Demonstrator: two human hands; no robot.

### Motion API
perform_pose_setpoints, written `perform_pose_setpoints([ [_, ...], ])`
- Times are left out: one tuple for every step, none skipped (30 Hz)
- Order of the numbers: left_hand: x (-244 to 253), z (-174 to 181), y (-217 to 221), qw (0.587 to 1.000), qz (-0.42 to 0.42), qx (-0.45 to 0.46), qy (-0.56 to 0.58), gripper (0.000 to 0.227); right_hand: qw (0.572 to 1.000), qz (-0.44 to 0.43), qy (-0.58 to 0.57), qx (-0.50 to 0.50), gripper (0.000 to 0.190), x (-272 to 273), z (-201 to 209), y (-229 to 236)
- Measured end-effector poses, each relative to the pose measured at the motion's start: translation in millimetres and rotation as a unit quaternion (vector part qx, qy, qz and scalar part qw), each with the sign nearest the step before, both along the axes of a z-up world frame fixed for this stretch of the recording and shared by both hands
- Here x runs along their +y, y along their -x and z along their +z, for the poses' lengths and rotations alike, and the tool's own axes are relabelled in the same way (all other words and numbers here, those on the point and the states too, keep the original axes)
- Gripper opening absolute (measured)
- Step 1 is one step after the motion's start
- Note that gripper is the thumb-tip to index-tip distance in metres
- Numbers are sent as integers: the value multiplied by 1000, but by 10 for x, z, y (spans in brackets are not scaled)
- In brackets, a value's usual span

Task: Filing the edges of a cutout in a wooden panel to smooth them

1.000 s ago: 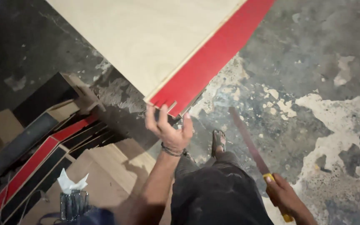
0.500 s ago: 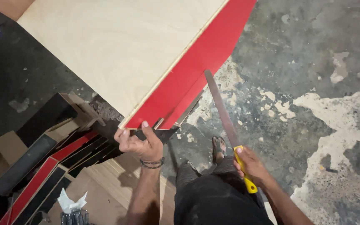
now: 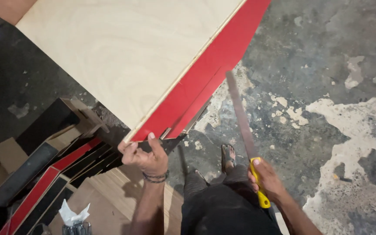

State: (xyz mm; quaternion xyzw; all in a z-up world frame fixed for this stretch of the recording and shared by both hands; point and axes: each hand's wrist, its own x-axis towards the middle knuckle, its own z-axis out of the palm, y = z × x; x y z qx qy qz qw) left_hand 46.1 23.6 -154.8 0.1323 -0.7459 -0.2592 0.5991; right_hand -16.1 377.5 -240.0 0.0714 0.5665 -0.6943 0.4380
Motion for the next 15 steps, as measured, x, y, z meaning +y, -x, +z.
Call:
perform_pose_setpoints([
  [5,5,-24,1000,0,-1,1,43,1000,0,1,-1,43,-34,-60,34],
  [11,11,-49,1000,9,-11,-4,43,999,40,-28,3,45,-67,-119,67],
  [38,12,-36,1000,16,-19,-10,44,995,79,-59,7,48,-76,-172,133],
  [-66,-163,-54,1000,15,-19,-10,44,995,78,-59,8,48,-150,-55,165],
  [-177,-338,-83,999,24,-21,12,44,995,54,-74,36,46,-231,60,189],
  [-290,-512,-116,999,33,-23,34,46,994,29,-88,63,45,-315,176,209],
  [-285,-525,-149,999,33,-23,35,46,994,28,-87,63,45,-281,282,160],
  [-281,-539,-179,999,31,-28,34,46,992,27,-98,69,54,-248,388,113],
  [-264,-563,-182,999,28,-32,31,47,991,25,-111,76,64,-200,496,85],
  [-266,-685,-182,999,27,-31,30,47,990,24,-112,77,64,-173,441,95],
  [-285,-797,-225,998,38,-31,36,47,991,11,-108,77,63,-166,377,82],
  [-304,-911,-271,997,49,-32,42,46,991,-2,-105,77,62,-159,311,67],
  [-295,-836,-257,997,48,-33,41,46,991,-2,-106,76,62,-212,234,121],
  [-283,-759,-236,999,37,-25,28,46,993,13,-94,67,47,-261,160,181],
  [-294,-673,-172,1000,23,-13,16,45,995,27,-80,61,33,-328,85,272],
])
